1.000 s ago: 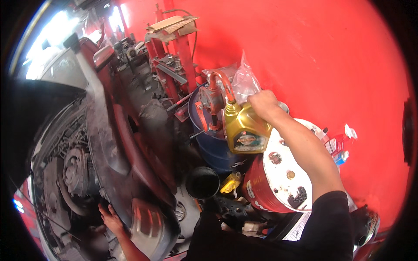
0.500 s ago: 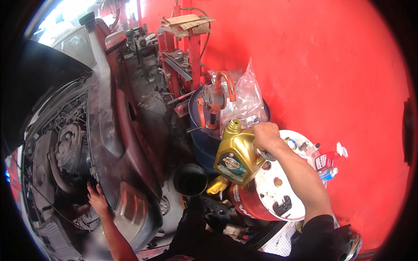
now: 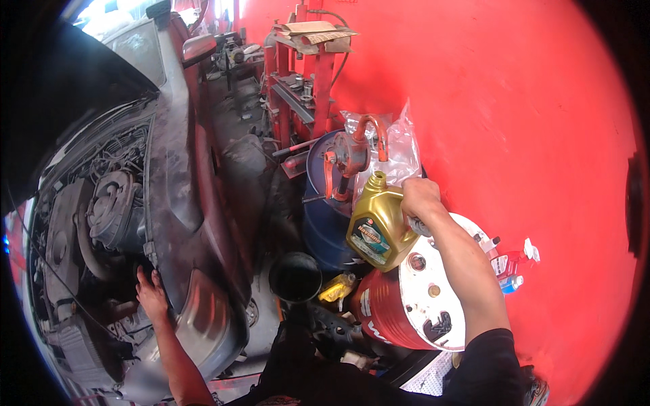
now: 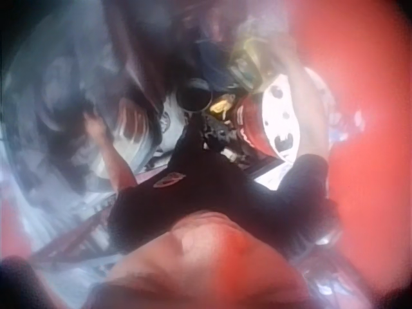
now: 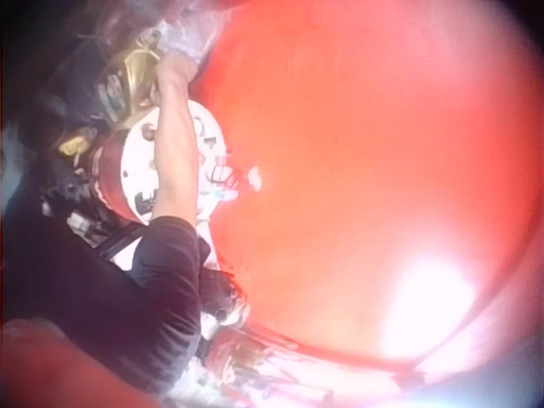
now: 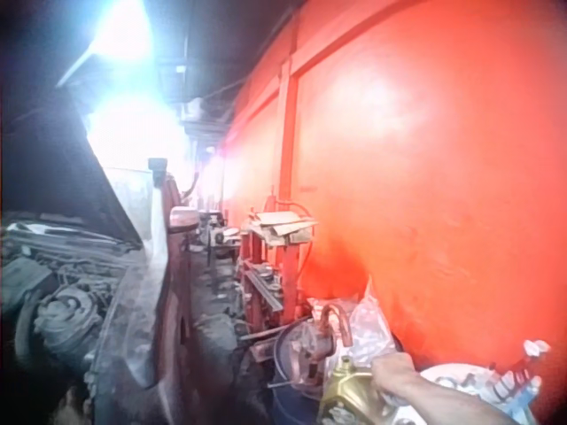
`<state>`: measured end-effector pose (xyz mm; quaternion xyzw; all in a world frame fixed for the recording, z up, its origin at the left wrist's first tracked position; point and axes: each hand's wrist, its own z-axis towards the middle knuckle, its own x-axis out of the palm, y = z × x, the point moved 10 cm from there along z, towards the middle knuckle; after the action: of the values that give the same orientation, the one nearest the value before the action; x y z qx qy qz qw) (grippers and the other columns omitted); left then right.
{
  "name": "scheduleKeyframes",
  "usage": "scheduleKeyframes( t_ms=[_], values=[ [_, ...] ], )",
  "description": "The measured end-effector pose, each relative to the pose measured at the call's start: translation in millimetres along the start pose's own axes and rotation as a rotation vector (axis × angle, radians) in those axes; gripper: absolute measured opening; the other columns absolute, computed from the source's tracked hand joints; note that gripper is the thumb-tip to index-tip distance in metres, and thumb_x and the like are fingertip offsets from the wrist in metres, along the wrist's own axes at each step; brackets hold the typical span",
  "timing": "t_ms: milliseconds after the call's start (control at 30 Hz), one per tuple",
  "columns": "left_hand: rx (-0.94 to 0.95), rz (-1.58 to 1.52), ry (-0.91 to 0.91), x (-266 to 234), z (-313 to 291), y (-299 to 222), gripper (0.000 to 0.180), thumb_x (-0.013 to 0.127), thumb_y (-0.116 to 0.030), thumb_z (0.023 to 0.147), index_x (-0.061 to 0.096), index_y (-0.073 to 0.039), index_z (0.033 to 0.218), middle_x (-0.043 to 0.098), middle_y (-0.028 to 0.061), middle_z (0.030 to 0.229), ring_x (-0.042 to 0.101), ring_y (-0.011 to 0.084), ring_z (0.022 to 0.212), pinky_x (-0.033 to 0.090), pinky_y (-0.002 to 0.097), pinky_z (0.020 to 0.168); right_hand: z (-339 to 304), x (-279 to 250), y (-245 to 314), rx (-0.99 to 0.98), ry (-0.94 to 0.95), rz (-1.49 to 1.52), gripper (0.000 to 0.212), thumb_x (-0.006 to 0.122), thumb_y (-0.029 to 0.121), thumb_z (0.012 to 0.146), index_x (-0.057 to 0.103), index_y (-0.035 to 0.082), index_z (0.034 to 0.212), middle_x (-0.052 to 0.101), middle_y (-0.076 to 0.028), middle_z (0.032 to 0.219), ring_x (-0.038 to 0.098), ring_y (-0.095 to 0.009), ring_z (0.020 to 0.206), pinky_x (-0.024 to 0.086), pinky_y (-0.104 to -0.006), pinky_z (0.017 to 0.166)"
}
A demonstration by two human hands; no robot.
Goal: The person pours engine oil from a yellow container into a car's engine using a black funnel. They walk from a storage area to the vehicle, place the funnel in the engine bay, and pour the oil while another person assists by holding the hood.
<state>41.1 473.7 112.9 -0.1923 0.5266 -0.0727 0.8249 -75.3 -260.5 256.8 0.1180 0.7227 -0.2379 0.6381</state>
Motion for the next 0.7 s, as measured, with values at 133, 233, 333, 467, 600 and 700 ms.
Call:
scheduleKeyframes(
  t_ms=[133,233,333,467,600,700],
  values=[
    [-0.037,-0.025,0.010,0.0,-1.1,3.2,0.059,0.045,-0.049,0.103,0.038,-0.014,0.151,0.062,0.0278,0.127,0.054,0.0483,0.120,0.039,0.0587,0.103,-0.5,-10.1,6.0,0.003,-0.040,0.009,0.030,0.067,0.008,0.070,0.076,0.004,0.098,0.074,-0.020,0.101,0.071,-0.034,0.099,0.056,-0.0442,0.084],
    [-0.036,-0.034,0.004,-1.0,-1.7,2.1,0.059,0.046,-0.049,0.103,0.038,-0.015,0.151,0.062,0.0274,0.127,0.053,0.0478,0.122,0.038,0.0589,0.104,-0.7,-12.1,7.8,0.013,-0.035,0.006,0.026,0.068,0.010,0.072,0.077,0.005,0.097,0.074,-0.019,0.101,0.072,-0.033,0.099,0.056,-0.0429,0.084],
    [-0.043,-0.022,0.013,-0.5,-0.4,1.0,0.059,0.046,-0.049,0.103,0.038,-0.015,0.151,0.062,0.0269,0.129,0.053,0.0474,0.123,0.038,0.0591,0.104,-1.2,-9.6,9.4,0.012,-0.001,0.001,0.027,0.067,0.010,0.072,0.077,0.005,0.097,0.074,-0.019,0.102,0.072,-0.033,0.099,0.056,-0.0435,0.085],
    [-0.034,-0.002,0.008,1.0,0.5,4.6,0.058,0.047,-0.049,0.103,0.037,-0.016,0.151,0.061,0.0269,0.130,0.053,0.0475,0.123,0.038,0.0596,0.104,-3.6,-8.7,9.0,0.031,0.020,-0.016,0.028,0.066,0.010,0.072,0.076,0.005,0.098,0.074,-0.020,0.102,0.071,-0.033,0.100,0.056,-0.0441,0.086],
    [-0.021,0.030,-0.006,-5.6,-1.2,-3.3,0.054,0.049,-0.044,0.103,0.041,-0.014,0.148,0.061,0.0280,0.129,0.057,0.0488,0.117,0.043,0.0555,0.099,-4.5,-15.7,6.6,0.040,-0.013,-0.001,0.027,0.068,0.010,0.073,0.077,0.005,0.098,0.074,-0.019,0.103,0.071,-0.033,0.101,0.056,-0.0435,0.086],
    [-0.005,0.019,-0.017,-2.6,0.5,-0.2,0.054,0.049,-0.044,0.103,0.042,-0.014,0.148,0.062,0.0285,0.126,0.057,0.0492,0.116,0.044,0.0559,0.098,-3.2,-21.6,5.8,0.045,-0.048,-0.008,0.025,0.070,0.009,0.073,0.077,0.004,0.096,0.074,-0.018,0.102,0.071,-0.032,0.101,0.056,-0.0422,0.086]
  ],
)
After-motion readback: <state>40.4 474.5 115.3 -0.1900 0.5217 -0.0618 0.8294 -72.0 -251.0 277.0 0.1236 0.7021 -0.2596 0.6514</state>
